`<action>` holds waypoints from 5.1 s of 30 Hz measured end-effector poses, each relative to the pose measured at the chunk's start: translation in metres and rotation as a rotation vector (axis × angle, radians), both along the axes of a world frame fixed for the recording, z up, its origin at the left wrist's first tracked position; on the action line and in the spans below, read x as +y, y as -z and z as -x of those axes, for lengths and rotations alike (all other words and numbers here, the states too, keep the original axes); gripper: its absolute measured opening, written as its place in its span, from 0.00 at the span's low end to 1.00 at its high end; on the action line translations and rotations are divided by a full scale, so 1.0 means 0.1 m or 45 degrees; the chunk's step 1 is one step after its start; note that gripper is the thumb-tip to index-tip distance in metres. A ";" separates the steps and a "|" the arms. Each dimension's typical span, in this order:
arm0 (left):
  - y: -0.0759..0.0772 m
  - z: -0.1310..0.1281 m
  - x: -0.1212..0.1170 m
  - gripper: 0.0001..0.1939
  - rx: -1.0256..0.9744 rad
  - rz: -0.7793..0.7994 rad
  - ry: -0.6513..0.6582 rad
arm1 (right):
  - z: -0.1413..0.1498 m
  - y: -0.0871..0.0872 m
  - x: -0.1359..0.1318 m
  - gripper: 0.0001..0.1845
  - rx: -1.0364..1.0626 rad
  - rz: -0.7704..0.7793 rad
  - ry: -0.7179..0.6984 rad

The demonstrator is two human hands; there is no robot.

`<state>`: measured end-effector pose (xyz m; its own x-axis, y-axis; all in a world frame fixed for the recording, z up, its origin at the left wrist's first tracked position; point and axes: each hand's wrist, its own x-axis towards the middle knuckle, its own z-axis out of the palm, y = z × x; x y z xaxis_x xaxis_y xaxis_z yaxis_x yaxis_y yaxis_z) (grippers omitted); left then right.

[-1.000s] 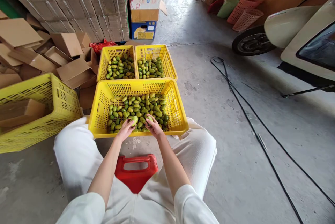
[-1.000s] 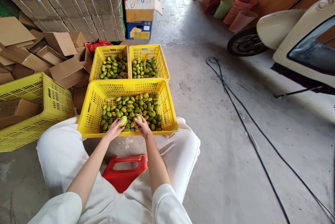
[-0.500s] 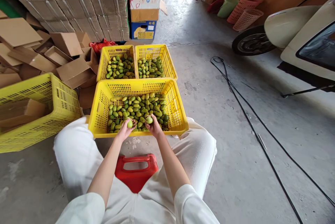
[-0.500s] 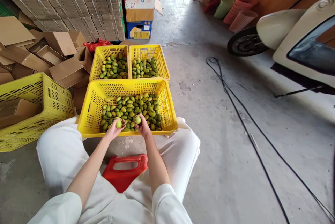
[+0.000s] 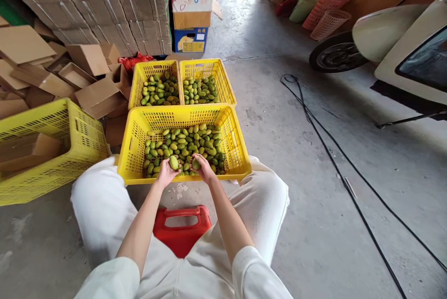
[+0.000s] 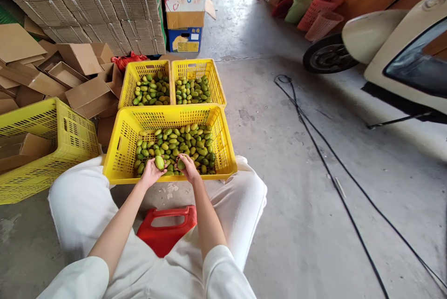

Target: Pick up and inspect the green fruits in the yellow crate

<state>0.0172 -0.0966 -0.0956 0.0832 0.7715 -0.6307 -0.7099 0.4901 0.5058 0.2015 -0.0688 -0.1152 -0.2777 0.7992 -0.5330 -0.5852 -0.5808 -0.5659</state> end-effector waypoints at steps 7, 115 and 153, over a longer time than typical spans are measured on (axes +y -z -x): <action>0.04 0.00 -0.01 0.11 0.037 0.009 0.057 | -0.03 -0.02 0.01 0.23 0.009 0.011 -0.043; 0.05 0.01 -0.09 0.14 -0.054 -0.082 -0.059 | -0.11 0.01 0.02 0.16 0.193 0.043 0.254; 0.05 -0.01 -0.06 0.13 -0.033 -0.012 -0.239 | -0.07 -0.01 0.03 0.14 0.149 0.107 0.220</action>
<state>0.0179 -0.1022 -0.1010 -0.0463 0.7810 -0.6228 -0.8013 0.3432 0.4901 0.2080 -0.0662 -0.1143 -0.2042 0.7944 -0.5720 -0.7391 -0.5083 -0.4420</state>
